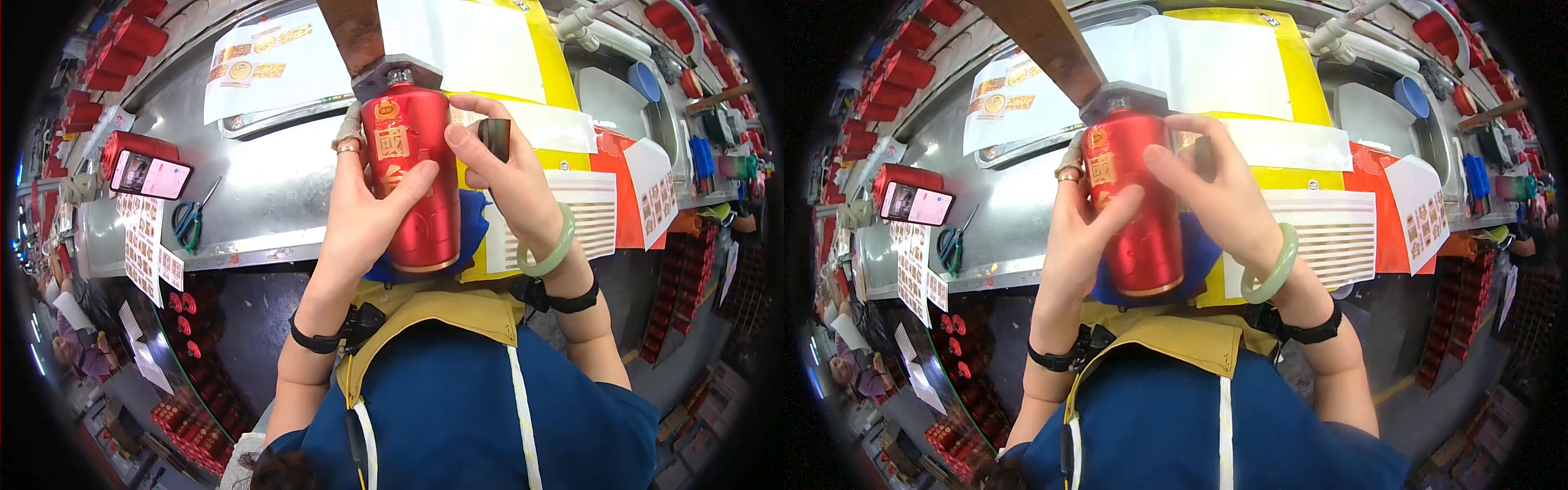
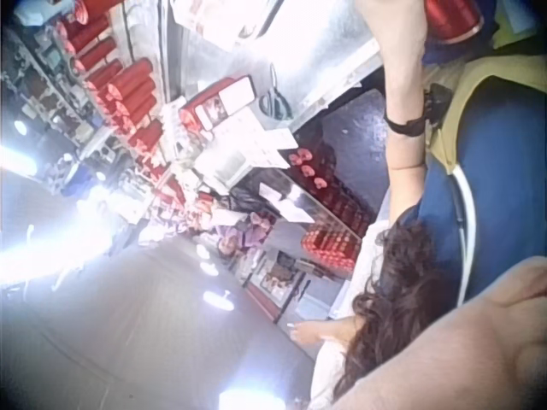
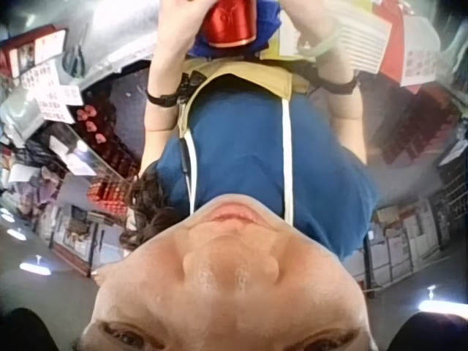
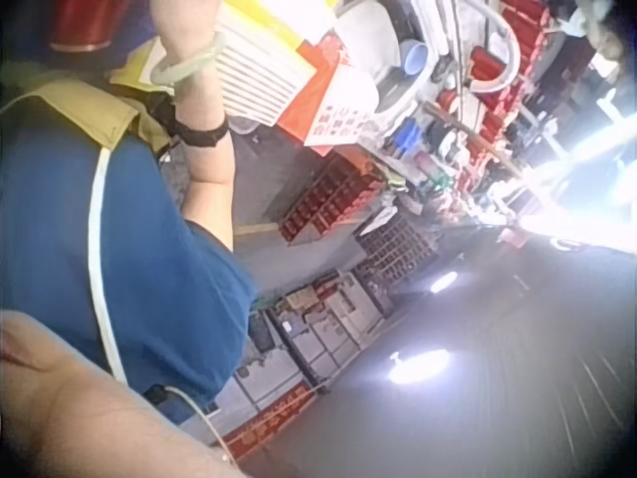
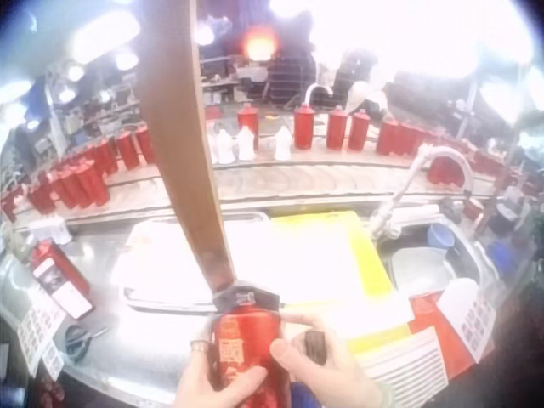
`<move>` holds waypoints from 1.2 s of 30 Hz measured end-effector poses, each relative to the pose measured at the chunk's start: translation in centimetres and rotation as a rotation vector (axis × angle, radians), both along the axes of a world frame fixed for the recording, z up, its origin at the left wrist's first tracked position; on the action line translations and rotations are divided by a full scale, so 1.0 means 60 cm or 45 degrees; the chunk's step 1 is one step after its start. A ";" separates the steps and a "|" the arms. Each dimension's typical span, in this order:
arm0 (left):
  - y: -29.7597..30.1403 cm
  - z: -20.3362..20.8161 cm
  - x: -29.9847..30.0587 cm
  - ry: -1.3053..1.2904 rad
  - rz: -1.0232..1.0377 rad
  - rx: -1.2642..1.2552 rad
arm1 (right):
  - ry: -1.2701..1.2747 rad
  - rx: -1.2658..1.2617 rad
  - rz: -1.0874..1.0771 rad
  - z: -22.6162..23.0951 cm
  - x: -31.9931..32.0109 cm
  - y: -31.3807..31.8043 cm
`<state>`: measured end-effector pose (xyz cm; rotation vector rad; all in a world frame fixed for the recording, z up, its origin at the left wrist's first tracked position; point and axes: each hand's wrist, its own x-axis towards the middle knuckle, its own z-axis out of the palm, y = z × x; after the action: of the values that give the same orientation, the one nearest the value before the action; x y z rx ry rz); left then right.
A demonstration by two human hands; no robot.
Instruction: Applying labels and cleaning the exterior of red cylindrical containers in a production setting.
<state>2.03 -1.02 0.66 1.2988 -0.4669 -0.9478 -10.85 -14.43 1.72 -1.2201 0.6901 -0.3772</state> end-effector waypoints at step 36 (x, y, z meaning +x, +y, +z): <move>0.026 -0.003 -0.005 0.031 0.003 -0.117 | -0.063 0.022 0.183 -0.019 0.000 0.002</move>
<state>1.75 0.57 0.51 1.2037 -0.4846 -0.9288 -10.86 -14.30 0.55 -1.2323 0.5581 -0.2805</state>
